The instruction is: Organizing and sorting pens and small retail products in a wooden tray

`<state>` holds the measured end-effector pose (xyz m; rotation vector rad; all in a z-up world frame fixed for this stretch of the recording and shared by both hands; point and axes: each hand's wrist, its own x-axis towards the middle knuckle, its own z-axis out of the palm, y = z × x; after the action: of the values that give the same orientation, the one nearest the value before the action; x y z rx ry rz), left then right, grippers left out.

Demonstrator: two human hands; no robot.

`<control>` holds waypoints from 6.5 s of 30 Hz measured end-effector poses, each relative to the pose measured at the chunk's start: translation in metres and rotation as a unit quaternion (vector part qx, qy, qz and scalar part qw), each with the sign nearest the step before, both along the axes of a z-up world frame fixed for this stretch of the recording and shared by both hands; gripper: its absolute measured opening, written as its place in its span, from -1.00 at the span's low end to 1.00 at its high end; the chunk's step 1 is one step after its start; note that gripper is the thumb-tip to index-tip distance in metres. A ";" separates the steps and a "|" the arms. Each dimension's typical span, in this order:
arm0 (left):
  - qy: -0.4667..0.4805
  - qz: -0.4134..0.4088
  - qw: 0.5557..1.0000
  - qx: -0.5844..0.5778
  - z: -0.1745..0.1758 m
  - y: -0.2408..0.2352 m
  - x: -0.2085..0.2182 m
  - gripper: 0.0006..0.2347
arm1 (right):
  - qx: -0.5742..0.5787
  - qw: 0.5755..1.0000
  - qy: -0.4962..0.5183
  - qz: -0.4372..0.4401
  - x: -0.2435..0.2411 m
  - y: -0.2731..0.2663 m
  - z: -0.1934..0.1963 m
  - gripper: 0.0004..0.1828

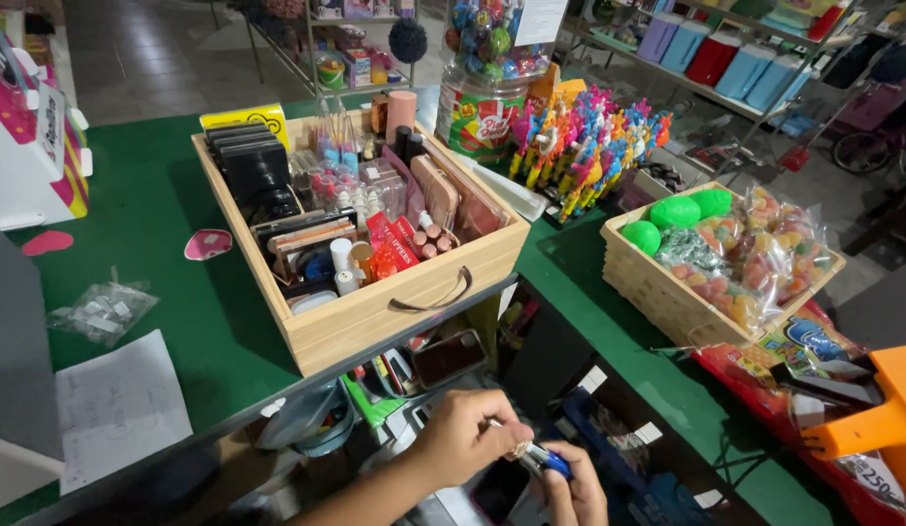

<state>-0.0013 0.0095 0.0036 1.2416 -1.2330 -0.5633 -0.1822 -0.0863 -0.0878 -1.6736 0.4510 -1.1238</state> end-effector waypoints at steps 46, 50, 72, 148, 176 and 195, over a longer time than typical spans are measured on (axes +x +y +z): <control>-0.576 0.147 0.803 -0.050 0.029 0.029 -0.007 -0.58 | -0.170 0.952 0.231 0.111 0.020 -0.056 -0.035 -0.69; -0.570 0.125 0.811 -0.045 0.035 0.030 -0.007 -0.73 | -0.127 0.947 0.248 0.157 0.023 -0.042 0.012 -0.67; -0.477 0.118 0.862 -0.127 0.031 0.083 0.019 -0.76 | -0.155 0.971 0.078 -0.167 0.190 -0.134 0.176 -0.70; -0.431 0.144 0.883 -0.123 0.002 0.107 0.048 -0.87 | -0.063 0.992 -0.056 0.097 0.200 -0.079 0.290 -0.71; 0.325 -0.135 0.935 0.050 0.051 0.068 0.010 -0.48 | 0.145 0.973 0.015 0.180 0.111 -0.054 0.160 -0.64; 0.347 -0.112 0.931 0.009 -0.012 0.033 0.012 -0.24 | 0.287 0.909 -0.041 0.299 0.085 0.010 0.097 -0.52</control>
<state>0.0105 0.0422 -0.0082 0.7994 -0.7599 -1.0748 -0.0976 -0.0767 0.0090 -1.1155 0.1620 -0.5263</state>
